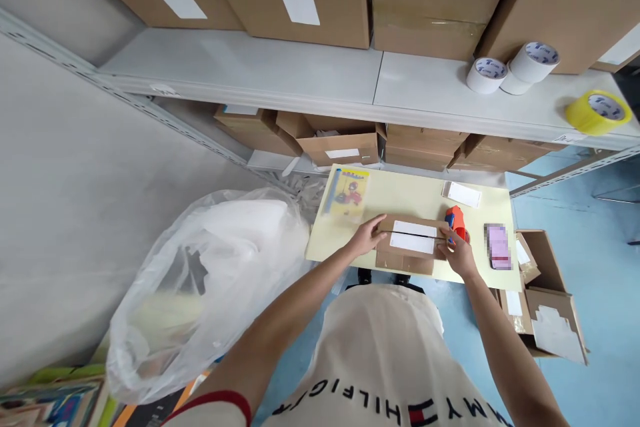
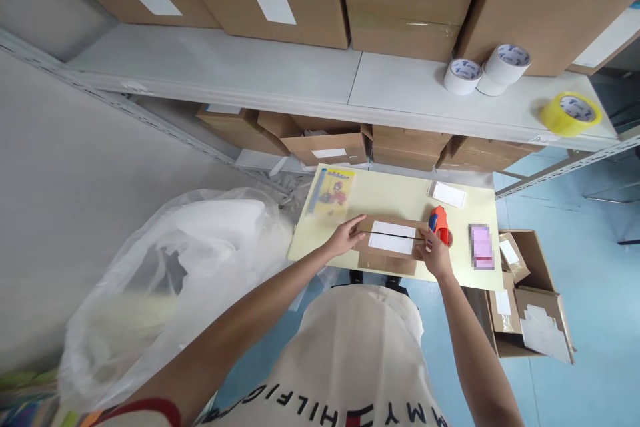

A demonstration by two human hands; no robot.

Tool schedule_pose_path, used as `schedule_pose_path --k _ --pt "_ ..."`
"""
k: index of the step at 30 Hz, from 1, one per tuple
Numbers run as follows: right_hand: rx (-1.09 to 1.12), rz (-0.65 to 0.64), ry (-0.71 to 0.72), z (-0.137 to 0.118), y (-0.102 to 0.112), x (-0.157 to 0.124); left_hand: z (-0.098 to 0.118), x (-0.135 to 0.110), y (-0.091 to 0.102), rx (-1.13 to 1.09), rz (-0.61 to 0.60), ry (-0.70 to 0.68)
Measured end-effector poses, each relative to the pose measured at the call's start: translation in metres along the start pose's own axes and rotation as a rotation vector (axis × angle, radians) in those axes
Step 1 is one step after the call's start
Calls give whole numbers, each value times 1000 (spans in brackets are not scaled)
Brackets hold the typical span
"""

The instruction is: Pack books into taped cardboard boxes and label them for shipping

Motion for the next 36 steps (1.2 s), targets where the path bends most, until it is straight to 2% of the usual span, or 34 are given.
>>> schedule_pose_path --k 4,8,10,12,15,17,19,22,25,28,31,36 --pt "-55 -26 70 -5 -16 5 -7 -12 11 197 97 14" --pt "-272 -39 198 -22 -34 5 9 -11 19 497 101 -4" --pt "-423 -51 209 -25 -42 4 26 -10 10 649 50 -47" --pt "-541 -58 183 -24 -47 2 46 -11 -8 739 -31 -133" --pt "-584 -83 180 -26 -50 -2 68 -13 -30 787 -110 -211" --pt "-544 -100 207 -28 -47 -5 72 -11 -34 804 -103 -199" --pt "-482 -80 238 -26 -34 -7 72 -9 -33 813 -93 -187" --pt "-404 74 242 -11 3 -5 68 -8 -33 815 -91 -179" --pt "-405 182 120 21 33 6 63 -7 -34 811 -76 -160" --pt "-499 122 -46 49 34 25 57 -8 -37 802 -66 -139" --pt "-610 53 -169 62 24 44 51 -11 -42 814 -77 -126" --pt "-645 17 -231 67 19 59 43 -12 -44 839 -74 -75"
Point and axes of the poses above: each hand's wrist, its own x-axis towards the middle knuckle, its own y-axis out of the back of the hand, z = x × y, the point moved 10 cm from there along x, towards the middle knuckle, and after that the axes turned 12 degrees about x, right-handed, at the moved point
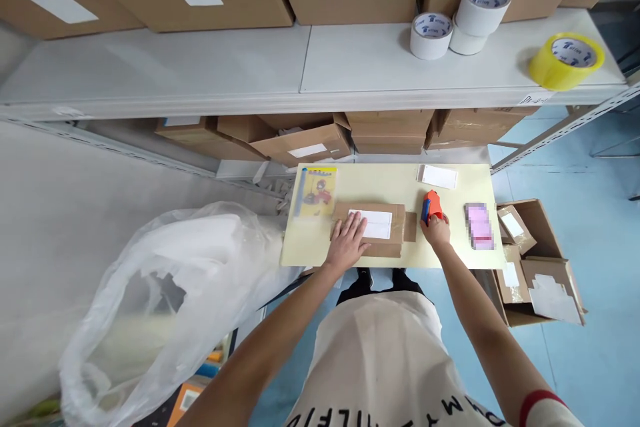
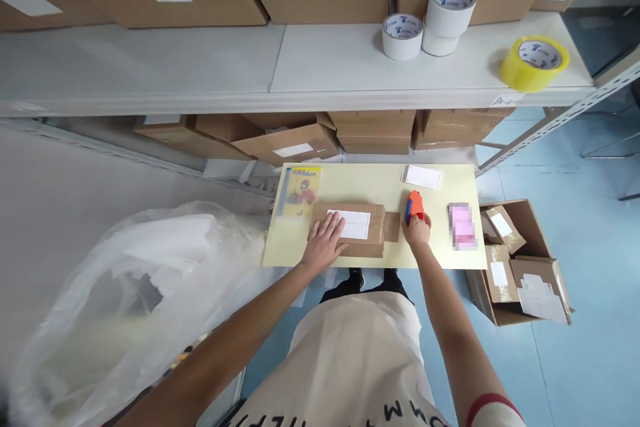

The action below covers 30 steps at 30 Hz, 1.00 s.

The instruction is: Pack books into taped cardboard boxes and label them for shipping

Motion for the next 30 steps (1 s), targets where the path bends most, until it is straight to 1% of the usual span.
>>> schedule_pose_path --k 4,7,10,12,14,16,18,20,22,24,25,27,30 --pt "24 -10 -12 8 5 -2 -5 5 0 -9 29 66" --pt "58 5 1 13 18 -8 -7 7 1 -6 53 86" --pt "92 46 28 15 43 -16 -7 7 3 -12 68 69" --pt "233 95 74 12 67 -21 -6 6 5 -28 70 44" --pt "486 151 160 -2 95 -27 -6 5 6 -49 71 22" --pt "719 186 242 -27 117 -32 -6 4 8 -71 76 7" --pt "819 168 285 -63 125 -36 -6 1 10 -90 80 -16" --pt "849 82 315 -108 116 -41 -4 -3 12 -104 79 -53" --pt "829 -53 349 -153 94 -47 -2 -8 16 -124 82 -89" --pt "776 -169 362 -186 69 -53 -1 -13 21 -161 95 -112" --pt "739 -211 358 -197 57 -56 -1 -15 25 -189 105 -117" --pt "653 -247 348 -206 40 -61 -3 -18 31 -272 119 -123" --pt "546 -219 328 -199 31 -62 -12 -20 40 -482 134 -110"
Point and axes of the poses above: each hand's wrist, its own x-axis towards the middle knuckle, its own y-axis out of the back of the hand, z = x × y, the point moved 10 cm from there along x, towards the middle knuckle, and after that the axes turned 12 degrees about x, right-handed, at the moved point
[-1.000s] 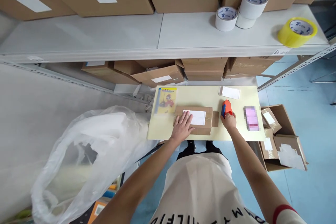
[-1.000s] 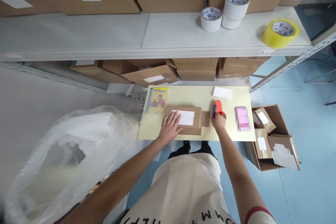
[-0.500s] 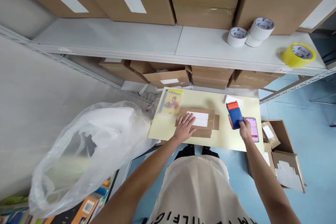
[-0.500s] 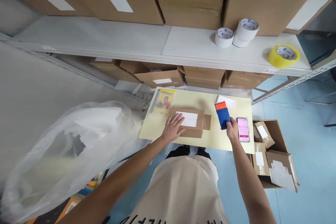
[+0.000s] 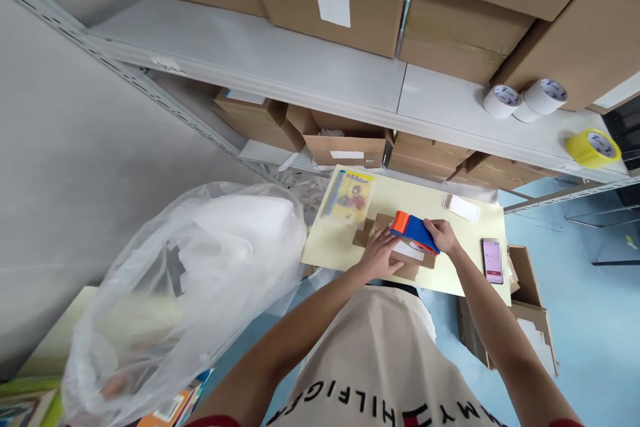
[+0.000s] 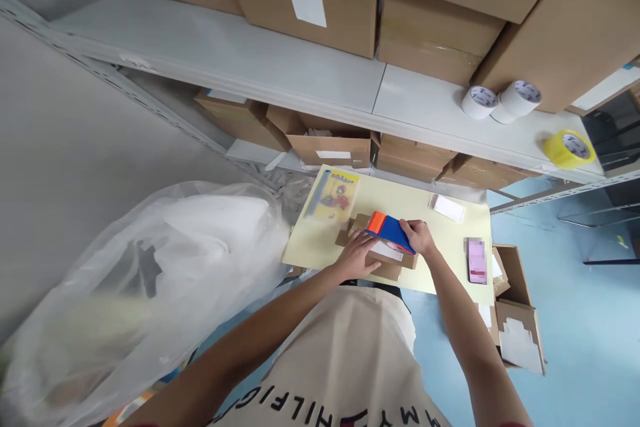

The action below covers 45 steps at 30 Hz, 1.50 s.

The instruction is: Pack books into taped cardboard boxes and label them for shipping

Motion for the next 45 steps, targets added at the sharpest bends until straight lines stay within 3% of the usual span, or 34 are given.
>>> schedule_pose_path --k 4,8,12,19,25,30,34,37,41,45 --pt "18 28 1 13 9 -5 -21 2 10 -550 -2 121" --pt "45 20 43 16 11 -7 -43 8 -1 -1182 -72 412" --pt "15 0 83 13 6 -9 -46 16 -7 -1341 -131 636" --pt "13 4 105 16 9 -14 -34 19 -28 -1678 -226 758" --pt "12 21 118 18 10 -17 -42 14 -28 -1696 -197 810" --pt "-9 34 156 17 10 -20 -45 15 -16 -1491 -159 781" --pt "-59 40 179 11 8 -20 -53 17 -9 -1359 -57 768" --pt "-183 38 201 -5 2 -21 -67 18 1 -1254 50 753" --pt "-403 27 216 -31 -9 -24 -88 12 7 -1170 84 771" --pt "-575 64 191 -33 2 -25 -122 2 19 -1118 137 805"
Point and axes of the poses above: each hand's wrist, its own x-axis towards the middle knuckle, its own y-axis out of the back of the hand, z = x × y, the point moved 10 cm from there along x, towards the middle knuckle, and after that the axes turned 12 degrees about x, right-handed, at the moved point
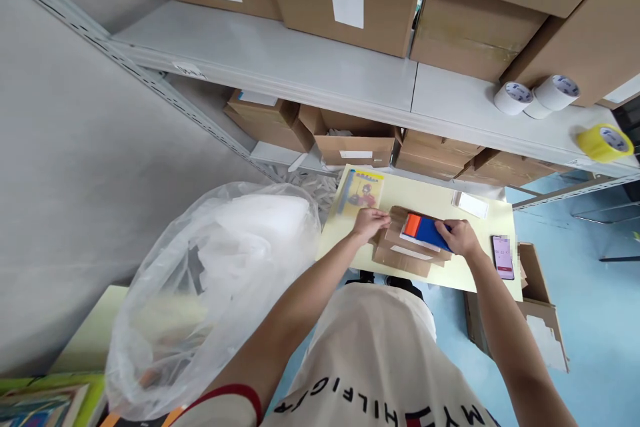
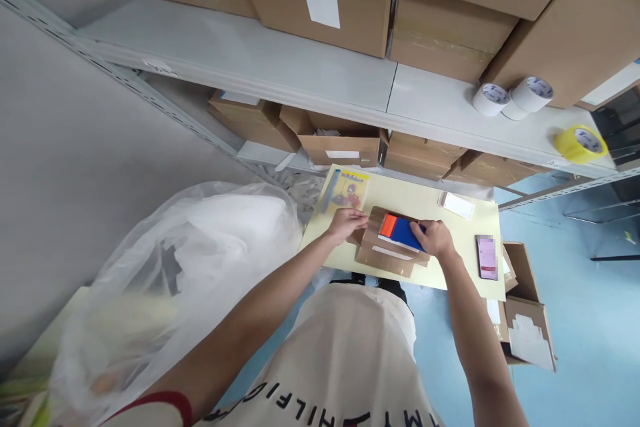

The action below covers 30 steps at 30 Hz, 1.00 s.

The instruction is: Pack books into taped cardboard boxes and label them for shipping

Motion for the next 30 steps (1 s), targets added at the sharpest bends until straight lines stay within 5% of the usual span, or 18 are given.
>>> schedule_pose_path --k 5,10,13,22,26,30 --pt "-34 -18 -23 21 5 -1 1 7 33 24 46 -7" --pt "74 -37 128 -7 8 -18 16 -10 38 76 -49 -117" --pt "119 13 155 -18 29 -24 31 -16 38 67 -43 -178" --pt "288 239 96 3 99 4 89 -15 -18 100 -16 -456" --pt "416 259 25 21 101 18 106 -19 -43 401 -88 -700" --pt "456 170 -15 33 90 27 105 -7 -59 620 -178 -765"
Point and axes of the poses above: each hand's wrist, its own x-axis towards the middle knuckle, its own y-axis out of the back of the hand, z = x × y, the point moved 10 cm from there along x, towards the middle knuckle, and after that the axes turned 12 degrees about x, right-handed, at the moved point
